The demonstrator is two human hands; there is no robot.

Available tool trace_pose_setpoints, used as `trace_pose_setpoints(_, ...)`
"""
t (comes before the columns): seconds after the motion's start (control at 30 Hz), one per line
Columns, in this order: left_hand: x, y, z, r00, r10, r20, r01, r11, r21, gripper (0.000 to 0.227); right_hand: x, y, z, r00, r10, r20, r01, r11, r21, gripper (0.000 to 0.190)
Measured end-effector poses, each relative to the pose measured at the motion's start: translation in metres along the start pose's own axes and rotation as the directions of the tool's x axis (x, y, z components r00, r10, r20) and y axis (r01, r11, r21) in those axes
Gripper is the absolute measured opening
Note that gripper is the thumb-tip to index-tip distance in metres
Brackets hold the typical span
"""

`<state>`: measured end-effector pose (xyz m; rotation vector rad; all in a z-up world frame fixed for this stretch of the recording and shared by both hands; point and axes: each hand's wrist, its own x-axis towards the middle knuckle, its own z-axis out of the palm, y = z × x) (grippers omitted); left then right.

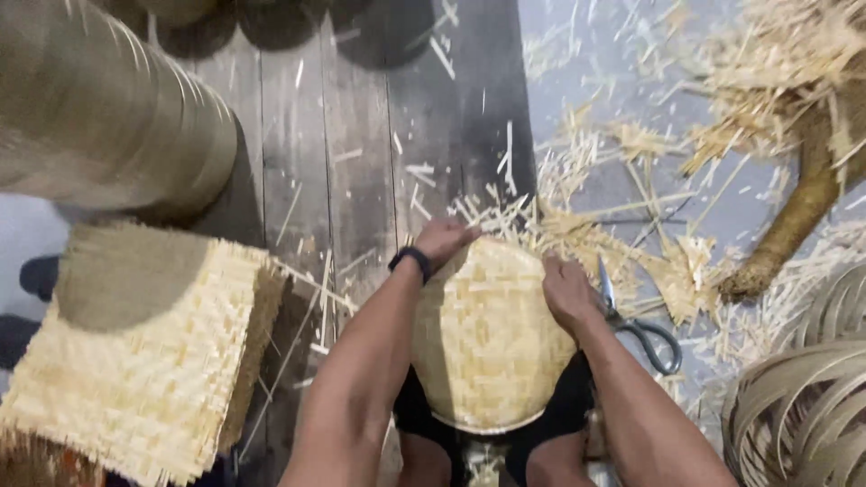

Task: The person is assembling bamboo basket lids by fitting a circular rim onto a woven bamboo sheet and trimming the excess edges with scissors.

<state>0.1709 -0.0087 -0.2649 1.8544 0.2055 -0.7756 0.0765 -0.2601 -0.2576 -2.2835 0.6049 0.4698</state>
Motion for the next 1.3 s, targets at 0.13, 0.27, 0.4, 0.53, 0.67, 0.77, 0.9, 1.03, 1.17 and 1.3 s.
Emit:
trace_pose_setpoints(0.13,-0.021,-0.041,0.002,0.895,0.390,-0.215,-0.318,0.898,0.306,0.036,0.001,0.008,0.000,0.999,-0.001,0.036,-0.004,0.990,0.139,0.069)
trace_pose_setpoints(0.27,-0.051,-0.056,-0.015,0.877,0.330,-0.351,-0.053,0.790,0.610,0.053,0.016,0.028,0.015,0.997,-0.026,0.072,0.016,0.991,0.135,0.068)
trace_pose_setpoints(0.4,0.018,-0.126,-0.020,0.984,0.031,-0.177,0.019,0.962,0.274,0.060,0.002,0.008,0.004,0.995,0.034,0.089,-0.044,0.993,0.111,0.070)
trace_pose_setpoints(0.53,0.036,-0.174,-0.008,0.863,0.462,-0.206,-0.235,0.728,0.644,0.032,0.018,0.053,0.012,0.967,-0.238,-0.088,0.244,0.968,0.058,0.059)
trace_pose_setpoints(0.67,-0.039,-0.140,-0.013,0.733,0.002,-0.681,-0.189,0.961,-0.201,0.040,0.003,0.072,-0.052,0.840,-0.488,-0.237,0.412,0.858,-0.306,0.037)
trace_pose_setpoints(0.77,-0.121,-0.139,-0.034,0.680,0.034,-0.733,-0.076,0.997,-0.024,0.046,-0.075,0.029,-0.189,0.970,-0.233,0.069,0.242,0.905,-0.348,0.052)
trace_pose_setpoints(0.9,-0.190,-0.142,-0.038,0.697,0.019,-0.717,0.006,0.999,0.032,0.051,-0.185,0.008,-0.266,0.943,-0.318,0.093,0.315,0.773,-0.551,0.047)
trace_pose_setpoints(1.03,-0.193,-0.119,-0.045,0.683,0.125,-0.720,-0.018,0.988,0.155,0.050,-0.205,0.006,-0.252,0.973,-0.188,0.137,0.232,0.824,-0.516,0.051)
trace_pose_setpoints(1.17,-0.135,-0.182,-0.032,0.800,0.135,-0.585,-0.001,0.975,0.222,0.057,-0.157,0.066,-0.149,0.957,-0.223,0.184,0.251,0.957,-0.145,0.045)
trace_pose_setpoints(1.3,-0.150,-0.145,0.008,0.868,-0.323,-0.376,0.114,0.868,-0.483,0.059,-0.111,0.077,-0.054,0.973,-0.189,0.132,0.197,0.979,-0.049,0.045)
